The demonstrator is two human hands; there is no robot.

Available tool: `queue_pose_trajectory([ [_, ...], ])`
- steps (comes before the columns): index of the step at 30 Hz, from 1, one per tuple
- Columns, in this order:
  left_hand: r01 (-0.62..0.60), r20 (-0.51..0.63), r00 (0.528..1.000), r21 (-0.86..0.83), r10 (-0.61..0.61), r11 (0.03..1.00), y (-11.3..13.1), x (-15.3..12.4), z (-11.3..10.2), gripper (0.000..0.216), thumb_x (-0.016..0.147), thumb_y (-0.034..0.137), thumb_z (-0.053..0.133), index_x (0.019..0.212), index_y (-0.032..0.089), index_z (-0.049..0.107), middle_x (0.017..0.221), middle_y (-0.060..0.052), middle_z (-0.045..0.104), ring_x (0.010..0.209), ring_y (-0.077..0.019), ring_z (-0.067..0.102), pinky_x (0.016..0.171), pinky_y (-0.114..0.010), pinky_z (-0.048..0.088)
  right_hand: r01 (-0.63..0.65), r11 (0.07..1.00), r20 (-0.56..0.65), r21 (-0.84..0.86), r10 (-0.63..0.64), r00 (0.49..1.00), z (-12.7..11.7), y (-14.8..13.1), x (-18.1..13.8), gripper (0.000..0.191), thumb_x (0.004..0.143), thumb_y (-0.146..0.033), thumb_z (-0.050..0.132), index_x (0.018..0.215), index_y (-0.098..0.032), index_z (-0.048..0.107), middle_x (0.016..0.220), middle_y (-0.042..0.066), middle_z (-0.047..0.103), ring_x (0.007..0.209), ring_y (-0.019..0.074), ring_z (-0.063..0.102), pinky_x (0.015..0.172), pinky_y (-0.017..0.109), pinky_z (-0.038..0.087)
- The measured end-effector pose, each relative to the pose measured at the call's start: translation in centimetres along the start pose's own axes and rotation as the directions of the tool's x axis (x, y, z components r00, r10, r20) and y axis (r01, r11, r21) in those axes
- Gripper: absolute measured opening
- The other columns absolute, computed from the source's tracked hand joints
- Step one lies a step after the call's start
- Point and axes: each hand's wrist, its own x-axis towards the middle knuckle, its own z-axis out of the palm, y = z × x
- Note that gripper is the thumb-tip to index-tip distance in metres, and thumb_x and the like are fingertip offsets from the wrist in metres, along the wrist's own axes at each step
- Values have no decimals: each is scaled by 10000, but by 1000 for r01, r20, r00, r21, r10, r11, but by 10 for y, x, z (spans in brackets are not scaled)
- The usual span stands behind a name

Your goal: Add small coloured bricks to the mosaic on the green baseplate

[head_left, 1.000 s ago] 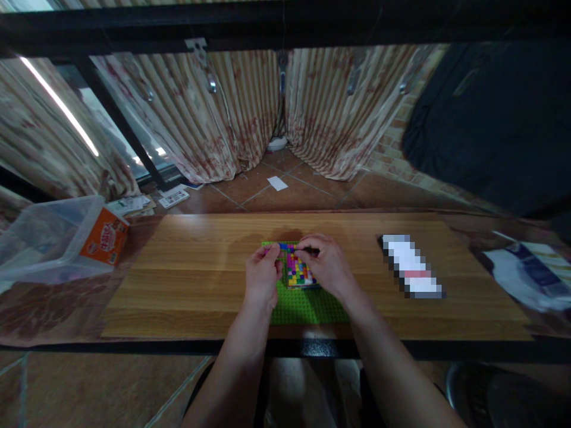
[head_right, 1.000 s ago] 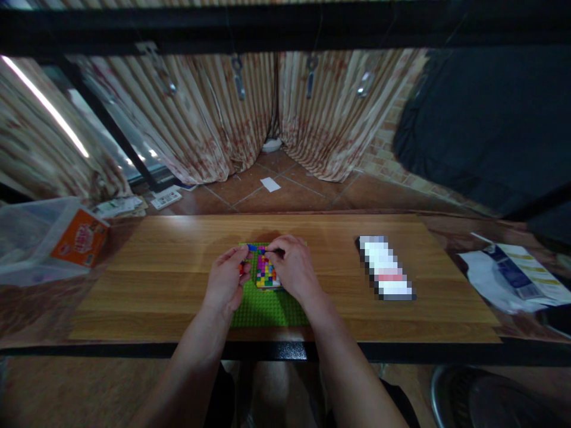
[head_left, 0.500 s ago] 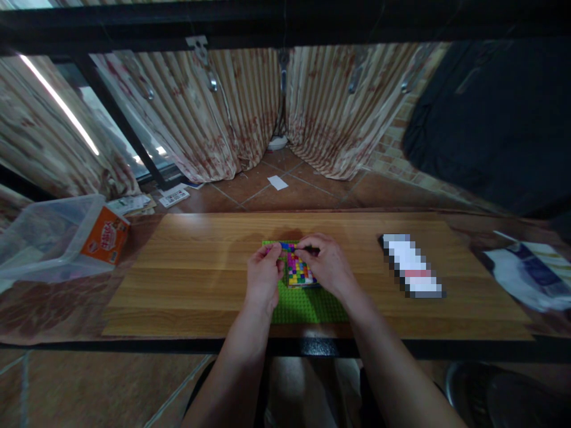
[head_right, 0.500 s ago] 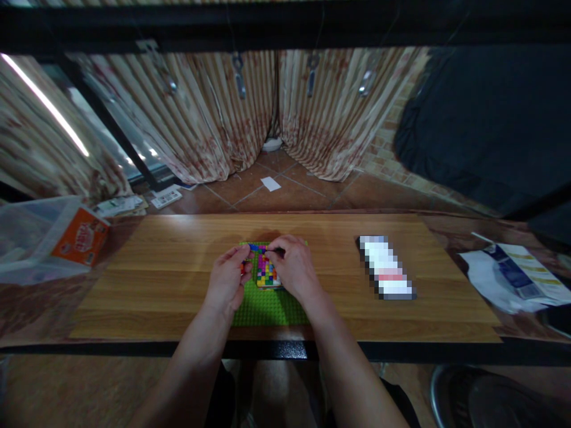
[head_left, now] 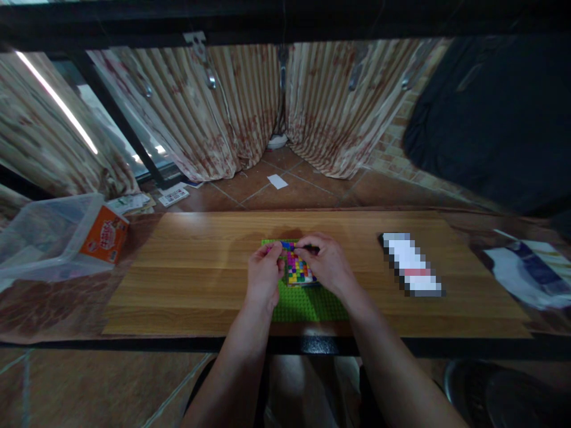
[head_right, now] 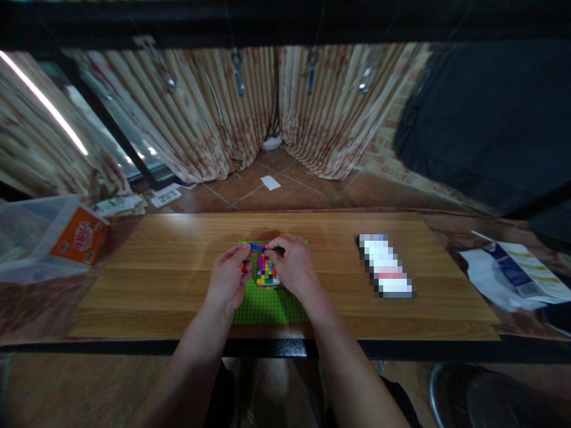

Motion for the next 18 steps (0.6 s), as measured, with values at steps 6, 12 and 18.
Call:
queue_pose_trajectory([
  [6,-1,11,1000,4,1,1000,0,-1,0,298,606,335,801,703,150,587,575,36,560,403,-25,381,393,-161,187,-4,1000,0,3,4,1000,-1,-1,0,67,810,-199,668,794,-236,722,829,23,702,821,188,627,779,344,468],
  [12,5,14,1000,4,-5,1000,0,-1,0,272,621,312,783,704,148,583,575,37,559,403,-22,377,398,-158,192,-6,1000,5,9,6,1000,-2,-4,0,77,811,-179,672,780,-230,720,816,21,701,807,183,623,769,332,463],
  [18,4,13,1000,-2,-4,1000,0,-1,0,246,618,287,769,706,141,591,574,34,563,401,-22,380,394,-163,182,-16,1000,2,16,16,1000,-2,-4,1,82,805,-180,670,789,-234,729,826,25,705,820,191,626,782,347,467],
])
